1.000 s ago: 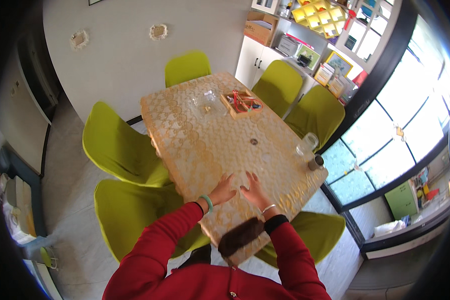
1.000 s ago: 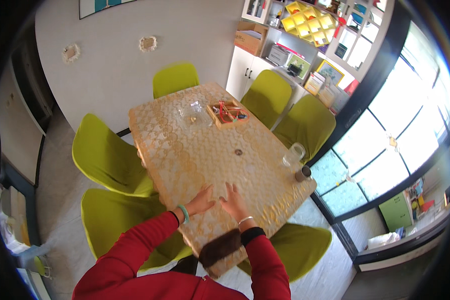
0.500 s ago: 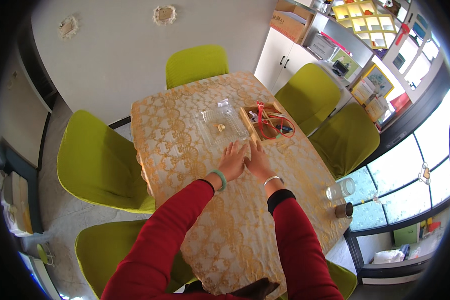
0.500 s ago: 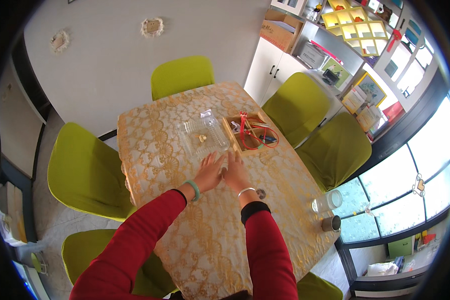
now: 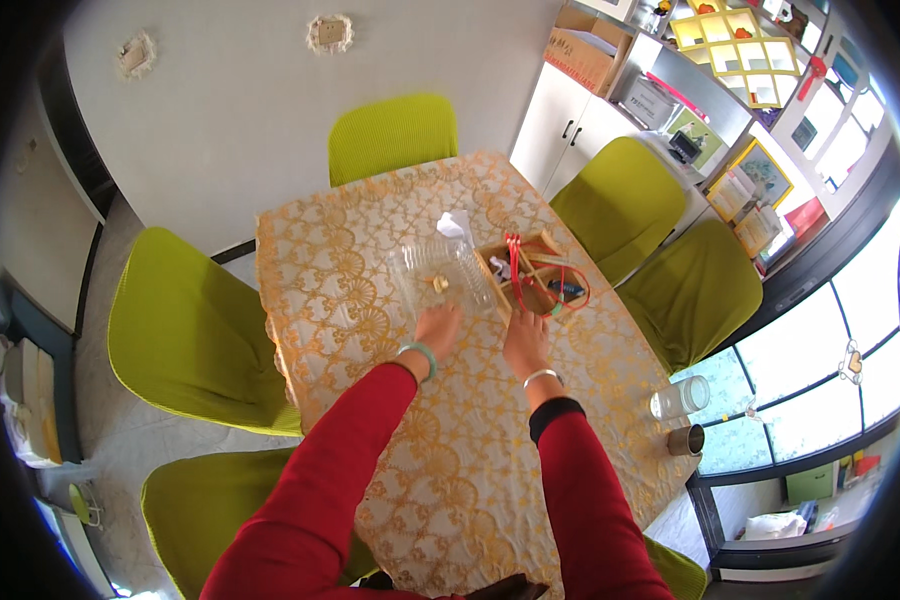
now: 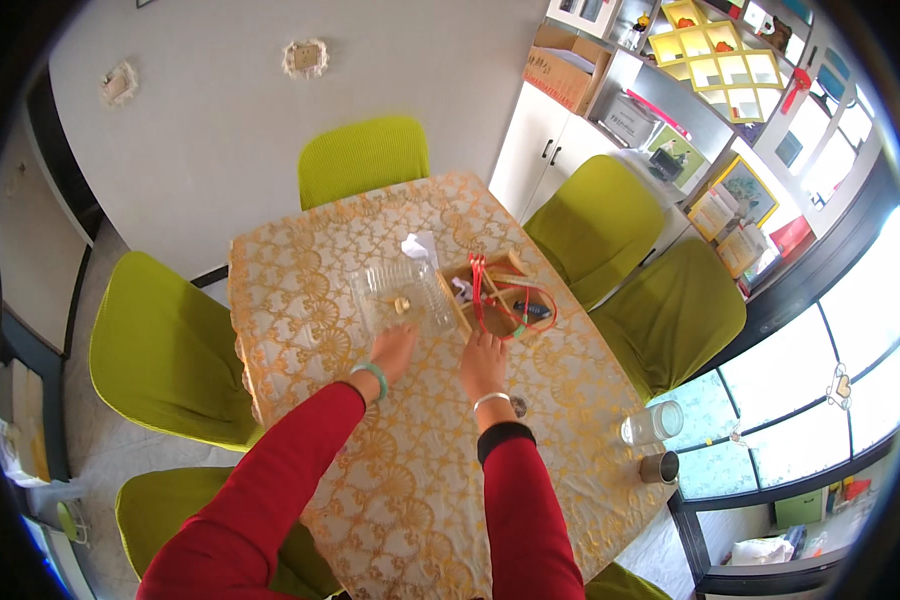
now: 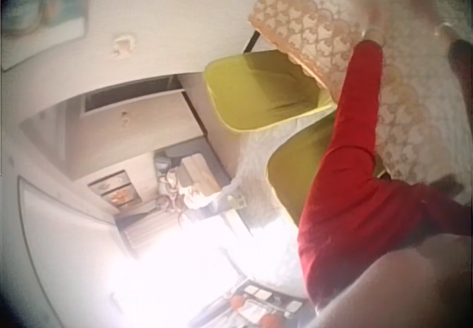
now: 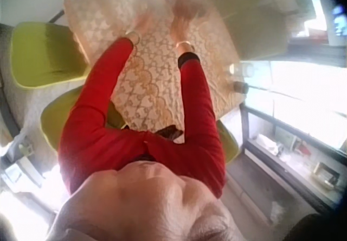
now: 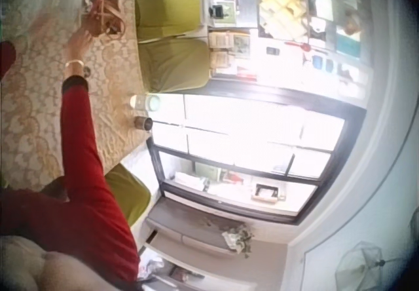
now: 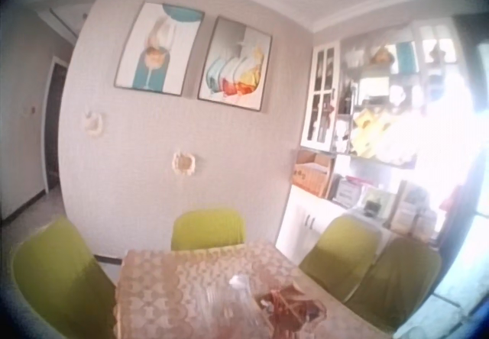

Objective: The person picks up a brown cloth and a plastic tray from a dining table, then walks to the kitchen to dispose of trash in a bin. They return to the table to organize items including a wooden box, a glass, and a metal cup.

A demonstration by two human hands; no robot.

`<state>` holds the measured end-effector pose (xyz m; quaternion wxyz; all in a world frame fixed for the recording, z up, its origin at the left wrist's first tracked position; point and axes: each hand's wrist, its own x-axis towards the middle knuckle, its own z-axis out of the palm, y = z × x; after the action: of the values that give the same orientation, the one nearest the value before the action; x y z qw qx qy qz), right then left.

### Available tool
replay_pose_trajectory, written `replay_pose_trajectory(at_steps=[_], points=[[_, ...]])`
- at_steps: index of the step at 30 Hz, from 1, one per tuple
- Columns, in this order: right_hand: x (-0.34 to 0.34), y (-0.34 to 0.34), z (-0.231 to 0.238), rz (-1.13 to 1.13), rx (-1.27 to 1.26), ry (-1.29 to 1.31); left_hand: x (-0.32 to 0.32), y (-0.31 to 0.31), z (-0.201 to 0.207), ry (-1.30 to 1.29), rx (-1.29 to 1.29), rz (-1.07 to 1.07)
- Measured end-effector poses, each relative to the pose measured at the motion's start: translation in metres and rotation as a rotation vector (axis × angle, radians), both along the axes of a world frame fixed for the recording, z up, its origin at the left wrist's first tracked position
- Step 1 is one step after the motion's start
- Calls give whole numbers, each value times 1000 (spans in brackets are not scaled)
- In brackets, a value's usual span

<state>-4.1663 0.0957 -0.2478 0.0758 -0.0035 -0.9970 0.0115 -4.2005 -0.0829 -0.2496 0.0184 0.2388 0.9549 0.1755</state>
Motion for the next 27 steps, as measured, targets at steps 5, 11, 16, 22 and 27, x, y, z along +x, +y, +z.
replay_pose_trajectory(at_steps=[5,11,16,22,27], points=[[78,-1,3,29,-7,-39,82,-14,-12,159,156,-107],[203,-8,6,87,-34,-43,204,-23,-5,-21,123,-226],[306,-11,15,153,-124,-116,305,-38,-10,-131,76,-370],[323,-5,105,305,-9,-674,332,-53,8,-428,-9,-693],[169,-4,173,416,-132,-571,193,-64,71,-558,356,-787]])
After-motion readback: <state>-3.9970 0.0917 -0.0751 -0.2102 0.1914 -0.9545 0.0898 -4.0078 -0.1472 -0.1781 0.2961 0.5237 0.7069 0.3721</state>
